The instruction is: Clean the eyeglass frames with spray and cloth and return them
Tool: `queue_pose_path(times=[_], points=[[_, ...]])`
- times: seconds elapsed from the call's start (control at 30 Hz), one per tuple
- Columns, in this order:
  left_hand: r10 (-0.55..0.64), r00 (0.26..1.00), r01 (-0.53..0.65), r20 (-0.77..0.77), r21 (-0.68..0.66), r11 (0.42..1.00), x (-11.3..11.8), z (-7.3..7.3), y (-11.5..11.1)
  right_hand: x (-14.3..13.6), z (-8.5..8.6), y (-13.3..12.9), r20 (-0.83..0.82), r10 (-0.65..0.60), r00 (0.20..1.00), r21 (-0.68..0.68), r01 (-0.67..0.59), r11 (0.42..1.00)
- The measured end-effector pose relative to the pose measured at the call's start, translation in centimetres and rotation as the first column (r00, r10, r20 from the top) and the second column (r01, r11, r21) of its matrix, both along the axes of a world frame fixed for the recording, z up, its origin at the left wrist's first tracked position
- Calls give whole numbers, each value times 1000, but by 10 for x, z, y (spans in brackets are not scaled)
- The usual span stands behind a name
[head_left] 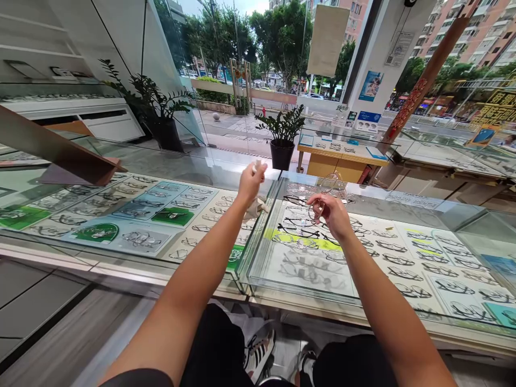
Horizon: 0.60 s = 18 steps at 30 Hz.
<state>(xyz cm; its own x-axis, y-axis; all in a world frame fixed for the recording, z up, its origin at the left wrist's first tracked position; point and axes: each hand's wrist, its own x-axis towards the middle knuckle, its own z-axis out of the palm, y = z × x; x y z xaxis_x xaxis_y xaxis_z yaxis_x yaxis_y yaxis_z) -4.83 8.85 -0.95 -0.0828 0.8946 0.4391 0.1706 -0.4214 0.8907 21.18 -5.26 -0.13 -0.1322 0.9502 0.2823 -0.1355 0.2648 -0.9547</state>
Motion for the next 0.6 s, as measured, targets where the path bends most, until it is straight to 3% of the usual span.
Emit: queue_pose_path(times=[0.1,0.17,0.33,0.6], points=[[316,932,-344,-179,-157,926,-21,-9,20,2,-1,1,13,-6,1000,14,6,1000],[391,889,-440,-237,-209,873,-31,-15,27,2,-2,1,11,-5,1000,20,5,1000],[418,857,-494,-302,-249,833,-47,-28,30,3,0,1,18,-10,1000,5,10,1000],[425,821,-539,-381,-272,797,-52,-37,32,0,5,-2,0,-20,1000,-3,20,1000]])
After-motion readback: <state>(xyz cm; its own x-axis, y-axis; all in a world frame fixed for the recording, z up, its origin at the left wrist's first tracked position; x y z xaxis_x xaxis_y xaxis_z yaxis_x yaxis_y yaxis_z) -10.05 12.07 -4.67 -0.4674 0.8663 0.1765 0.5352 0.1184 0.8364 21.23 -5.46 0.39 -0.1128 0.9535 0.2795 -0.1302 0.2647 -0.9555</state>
